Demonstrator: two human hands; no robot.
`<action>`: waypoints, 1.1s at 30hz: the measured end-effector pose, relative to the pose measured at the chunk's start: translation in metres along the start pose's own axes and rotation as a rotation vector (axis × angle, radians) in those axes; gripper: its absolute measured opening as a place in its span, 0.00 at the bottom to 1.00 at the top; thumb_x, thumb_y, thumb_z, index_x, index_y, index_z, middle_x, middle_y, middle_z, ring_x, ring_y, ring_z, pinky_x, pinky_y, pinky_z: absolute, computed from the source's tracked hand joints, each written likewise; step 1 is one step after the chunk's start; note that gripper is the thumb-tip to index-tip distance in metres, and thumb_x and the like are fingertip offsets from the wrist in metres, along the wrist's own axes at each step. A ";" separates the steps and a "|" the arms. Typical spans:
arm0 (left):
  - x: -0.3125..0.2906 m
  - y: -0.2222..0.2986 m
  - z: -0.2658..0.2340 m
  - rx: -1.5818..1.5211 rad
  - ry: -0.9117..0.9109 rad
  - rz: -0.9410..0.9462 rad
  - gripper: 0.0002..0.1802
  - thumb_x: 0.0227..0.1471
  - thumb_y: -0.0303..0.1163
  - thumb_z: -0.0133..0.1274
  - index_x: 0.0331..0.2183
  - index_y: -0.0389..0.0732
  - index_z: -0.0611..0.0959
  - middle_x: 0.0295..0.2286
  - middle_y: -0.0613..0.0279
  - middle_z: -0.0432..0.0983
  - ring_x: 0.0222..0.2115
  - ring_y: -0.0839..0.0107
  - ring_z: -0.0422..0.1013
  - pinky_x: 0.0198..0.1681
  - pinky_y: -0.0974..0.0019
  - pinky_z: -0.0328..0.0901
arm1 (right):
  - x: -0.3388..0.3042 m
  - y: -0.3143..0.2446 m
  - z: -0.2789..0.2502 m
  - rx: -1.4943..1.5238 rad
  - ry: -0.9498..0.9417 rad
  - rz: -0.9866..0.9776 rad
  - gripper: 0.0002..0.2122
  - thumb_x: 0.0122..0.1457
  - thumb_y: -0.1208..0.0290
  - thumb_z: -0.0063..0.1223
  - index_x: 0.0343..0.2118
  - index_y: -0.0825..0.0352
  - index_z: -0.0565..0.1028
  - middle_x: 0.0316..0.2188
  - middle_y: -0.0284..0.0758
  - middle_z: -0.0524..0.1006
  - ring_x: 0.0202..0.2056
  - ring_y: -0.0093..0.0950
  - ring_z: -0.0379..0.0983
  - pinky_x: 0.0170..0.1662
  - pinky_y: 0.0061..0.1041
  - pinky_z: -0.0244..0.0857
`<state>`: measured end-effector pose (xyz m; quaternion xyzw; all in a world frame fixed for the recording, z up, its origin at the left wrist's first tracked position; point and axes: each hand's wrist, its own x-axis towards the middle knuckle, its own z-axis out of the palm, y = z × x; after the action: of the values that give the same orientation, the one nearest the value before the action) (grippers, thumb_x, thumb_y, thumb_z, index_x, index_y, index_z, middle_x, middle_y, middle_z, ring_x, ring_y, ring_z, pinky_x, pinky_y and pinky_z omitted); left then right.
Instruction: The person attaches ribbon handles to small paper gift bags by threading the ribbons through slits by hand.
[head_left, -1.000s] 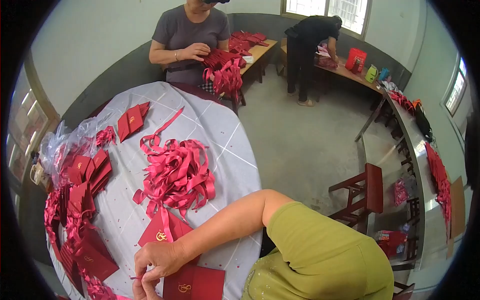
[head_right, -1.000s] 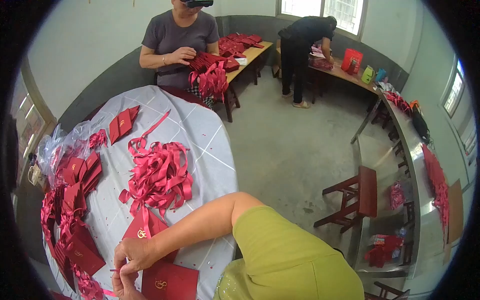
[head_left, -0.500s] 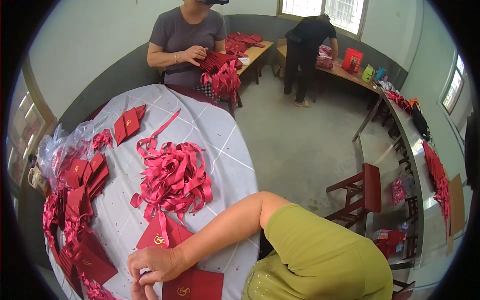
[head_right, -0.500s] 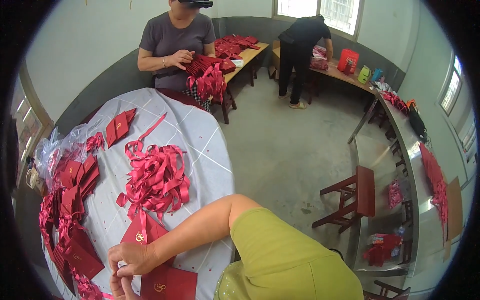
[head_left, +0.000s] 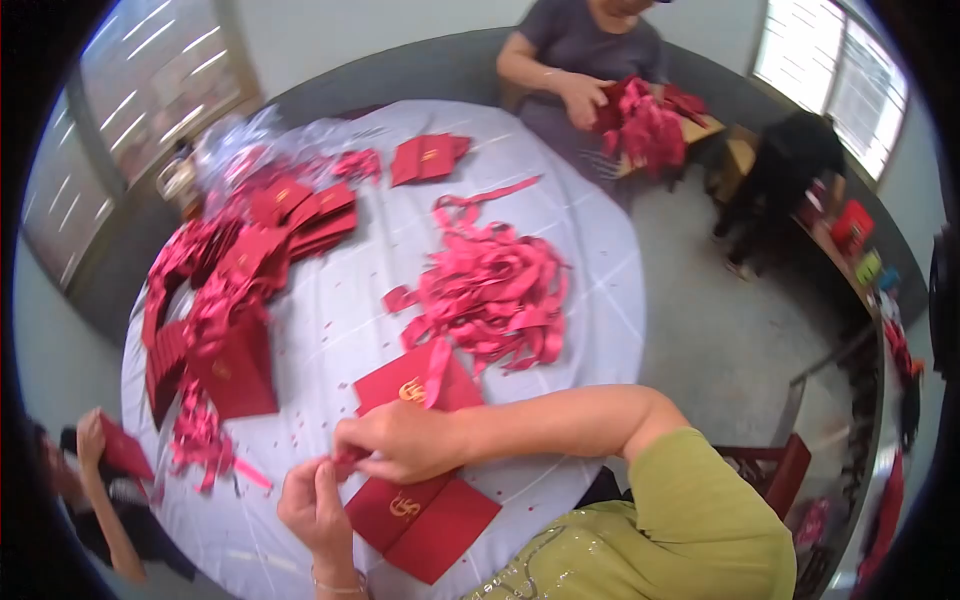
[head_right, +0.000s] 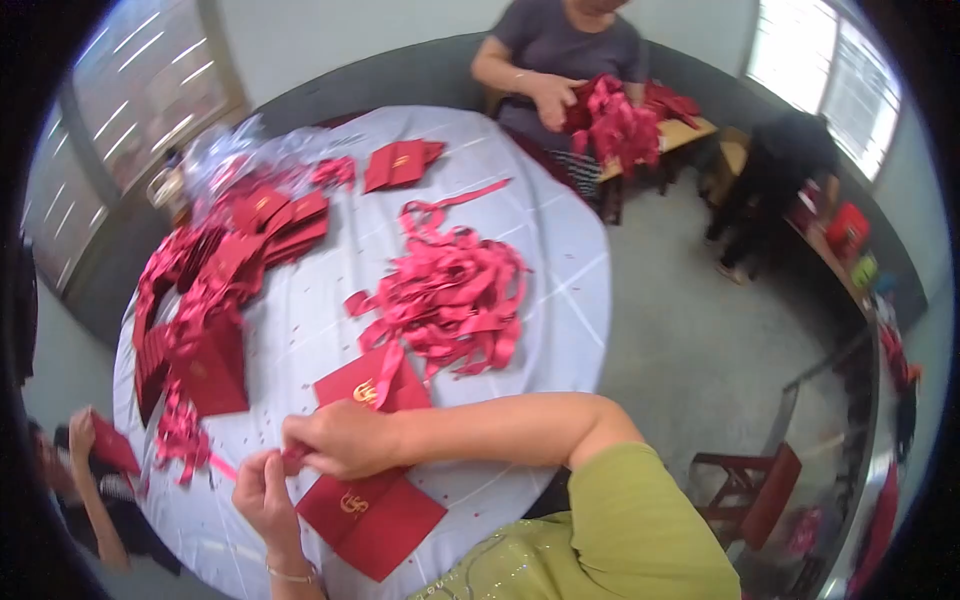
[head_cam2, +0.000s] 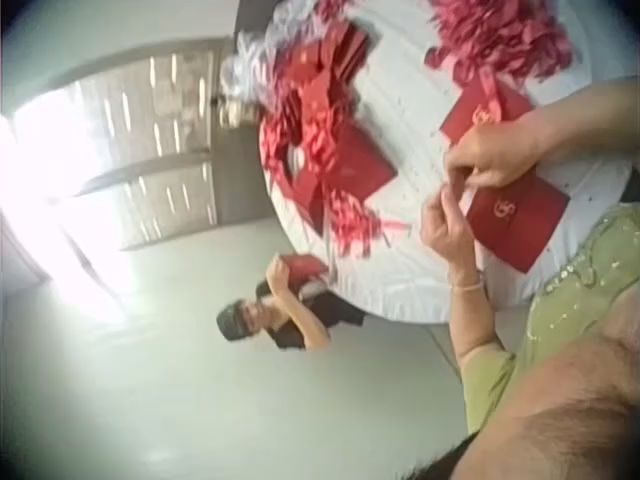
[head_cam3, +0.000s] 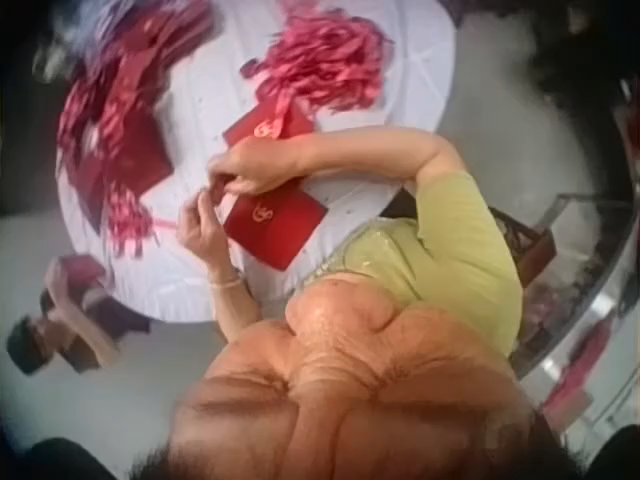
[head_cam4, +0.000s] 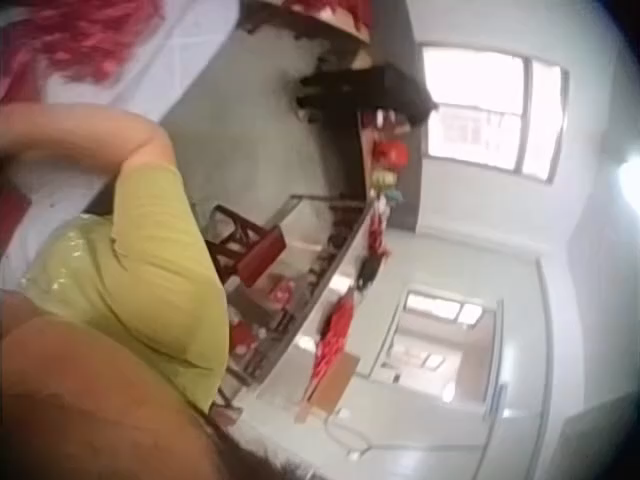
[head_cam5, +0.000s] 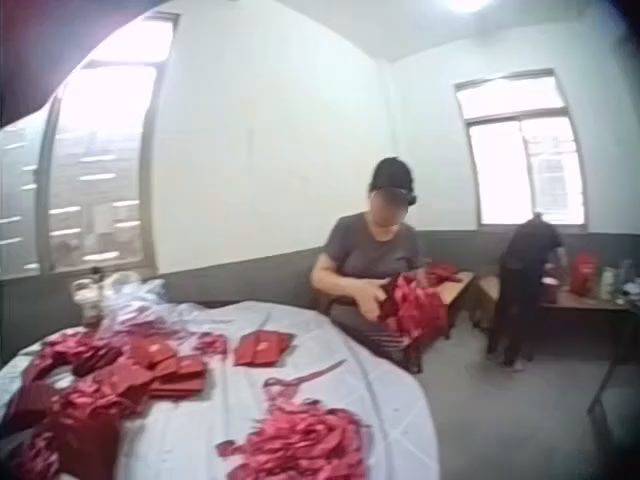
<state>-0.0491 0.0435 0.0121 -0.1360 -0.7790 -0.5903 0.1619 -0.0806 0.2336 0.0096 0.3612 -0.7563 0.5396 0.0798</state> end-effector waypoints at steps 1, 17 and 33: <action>0.003 0.000 -0.001 -0.058 0.006 -0.041 0.06 0.60 0.25 0.49 0.34 0.32 0.78 0.26 0.60 0.78 0.25 0.76 0.73 0.31 0.72 0.68 | 0.001 0.000 -0.008 -0.013 -0.081 0.038 0.07 0.54 0.75 0.55 0.35 0.69 0.73 0.26 0.43 0.77 0.29 0.41 0.77 0.32 0.34 0.69; 0.037 -0.023 -0.058 -0.839 0.331 -0.264 0.08 0.63 0.33 0.47 0.37 0.38 0.75 0.31 0.58 0.79 0.30 0.69 0.78 0.32 0.70 0.73 | 0.021 0.014 -0.133 0.485 0.187 0.468 0.05 0.60 0.75 0.54 0.35 0.70 0.77 0.21 0.25 0.73 0.21 0.13 0.68 0.26 0.15 0.64; 0.039 -0.032 -0.052 -0.386 0.129 -0.250 0.06 0.61 0.28 0.48 0.36 0.35 0.77 0.31 0.53 0.81 0.29 0.69 0.79 0.32 0.71 0.72 | 0.019 0.062 -0.161 0.514 0.687 0.339 0.04 0.58 0.74 0.58 0.34 0.65 0.76 0.25 0.25 0.73 0.23 0.14 0.68 0.29 0.19 0.72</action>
<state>-0.0925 -0.0147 0.0134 -0.0287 -0.6504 -0.7513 0.1079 -0.1770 0.3753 0.0369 0.0404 -0.5762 0.8035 0.1443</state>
